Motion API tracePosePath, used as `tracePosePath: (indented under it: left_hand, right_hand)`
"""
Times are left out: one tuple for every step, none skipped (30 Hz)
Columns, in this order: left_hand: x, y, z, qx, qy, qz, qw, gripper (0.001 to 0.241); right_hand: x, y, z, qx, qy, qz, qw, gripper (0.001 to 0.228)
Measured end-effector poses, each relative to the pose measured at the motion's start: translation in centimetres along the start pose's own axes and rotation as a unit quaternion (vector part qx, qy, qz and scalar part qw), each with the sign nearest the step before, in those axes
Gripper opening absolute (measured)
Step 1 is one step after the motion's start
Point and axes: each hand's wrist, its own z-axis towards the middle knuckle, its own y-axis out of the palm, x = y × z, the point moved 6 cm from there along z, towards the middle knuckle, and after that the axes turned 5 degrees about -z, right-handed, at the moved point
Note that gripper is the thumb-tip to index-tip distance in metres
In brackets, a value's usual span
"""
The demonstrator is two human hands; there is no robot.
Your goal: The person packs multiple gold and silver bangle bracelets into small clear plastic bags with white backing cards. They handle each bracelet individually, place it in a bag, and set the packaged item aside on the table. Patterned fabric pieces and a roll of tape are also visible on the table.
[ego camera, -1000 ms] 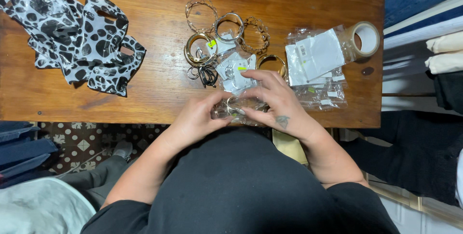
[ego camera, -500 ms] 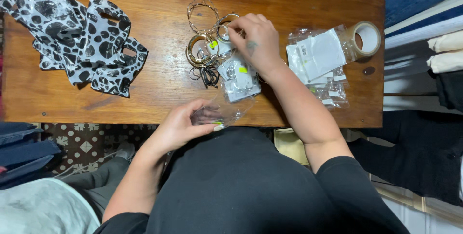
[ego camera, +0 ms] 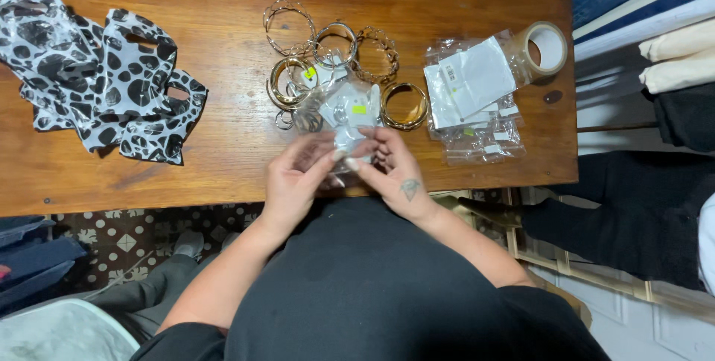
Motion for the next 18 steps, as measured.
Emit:
tracePosePath:
  left_hand:
    - [-1.1, -0.1, 0.2, -0.004, -0.002, 0.001, 1.000, 0.035]
    - [-2.2, -0.3, 0.3, 0.002, -0.003, 0.057, 0.998, 0.028]
    - [-3.2, -0.5, 0.5, 0.008, -0.004, 0.114, 0.993, 0.023]
    - [-2.3, -0.5, 0.5, 0.004, -0.005, 0.114, 0.993, 0.023]
    - [-1.4, 0.0, 0.7, -0.049, -0.008, 0.118, 0.992, 0.051]
    - [-0.5, 0.5, 0.7, -0.103, -0.010, 0.121, 0.987, 0.079]
    - [-0.9, 0.1, 0.7, -0.103, -0.011, 0.122, 0.987, 0.079]
    - [-1.0, -0.2, 0.6, -0.113, 0.016, 0.143, 0.983, 0.072]
    - [-1.1, -0.3, 0.6, -0.124, 0.044, 0.164, 0.978, 0.065]
    - [-1.0, -0.5, 0.6, -0.125, 0.045, 0.164, 0.978, 0.065]
    - [-0.6, -0.7, 0.5, -0.113, 0.083, 0.223, 0.965, 0.051]
    - [-0.2, -0.9, 0.4, -0.100, 0.122, 0.280, 0.947, 0.038]
    - [-0.7, -1.0, 0.2, -0.096, 0.122, 0.281, 0.947, 0.038]
    - [-0.9, -1.0, -0.1, -0.093, 0.149, 0.322, 0.930, 0.032]
    - [-1.1, -1.0, -0.3, -0.087, 0.175, 0.362, 0.911, 0.027]
    - [-0.6, -1.2, -0.3, -0.082, 0.175, 0.364, 0.911, 0.027]
    - [0.2, -0.8, -0.7, -0.085, 0.230, 0.418, 0.875, 0.028]
    - [1.0, -0.4, -1.1, -0.088, 0.283, 0.469, 0.832, 0.030]
  right_hand:
    - [0.4, -0.6, -0.2, 0.004, 0.001, 0.000, 1.000, 0.064]
    - [0.6, -1.7, -0.4, 0.054, -0.009, 0.018, 0.998, 0.059]
    - [0.9, -2.9, -0.7, 0.103, -0.020, 0.036, 0.994, 0.055]
    - [0.2, -4.4, -0.8, 0.106, -0.019, 0.036, 0.994, 0.055]
    - [-0.6, -6.6, -0.9, 0.161, -0.025, -0.012, 0.987, 0.056]
    - [-1.5, -8.6, -1.0, 0.214, -0.031, -0.060, 0.974, 0.057]
    - [-1.3, -11.0, -0.4, 0.214, -0.030, -0.060, 0.975, 0.057]
    - [-1.9, -13.9, -0.2, 0.286, -0.083, -0.119, 0.947, 0.056]
    - [-2.6, -16.8, -0.2, 0.356, -0.137, -0.177, 0.907, 0.054]
    - [-2.2, -18.1, 0.3, 0.357, -0.137, -0.177, 0.907, 0.054]
    - [-1.6, -19.4, 0.9, 0.372, -0.066, -0.294, 0.878, 0.059]
    - [-1.1, -20.8, 1.4, 0.381, 0.006, -0.406, 0.830, 0.064]
    - [0.0, -21.2, 1.4, 0.379, 0.003, -0.405, 0.832, 0.064]
    - [0.4, -21.0, 1.5, 0.352, -0.035, -0.508, 0.785, 0.067]
    - [1.0, -20.6, 1.9, 0.320, -0.075, -0.603, 0.727, 0.072]
    - [-0.6, -19.9, 1.7, 0.317, -0.079, -0.602, 0.729, 0.072]
    - [-2.4, -19.1, 1.3, 0.321, -0.095, -0.613, 0.716, 0.065]
    - [-4.2, -18.3, 0.9, 0.324, -0.110, -0.623, 0.703, 0.059]
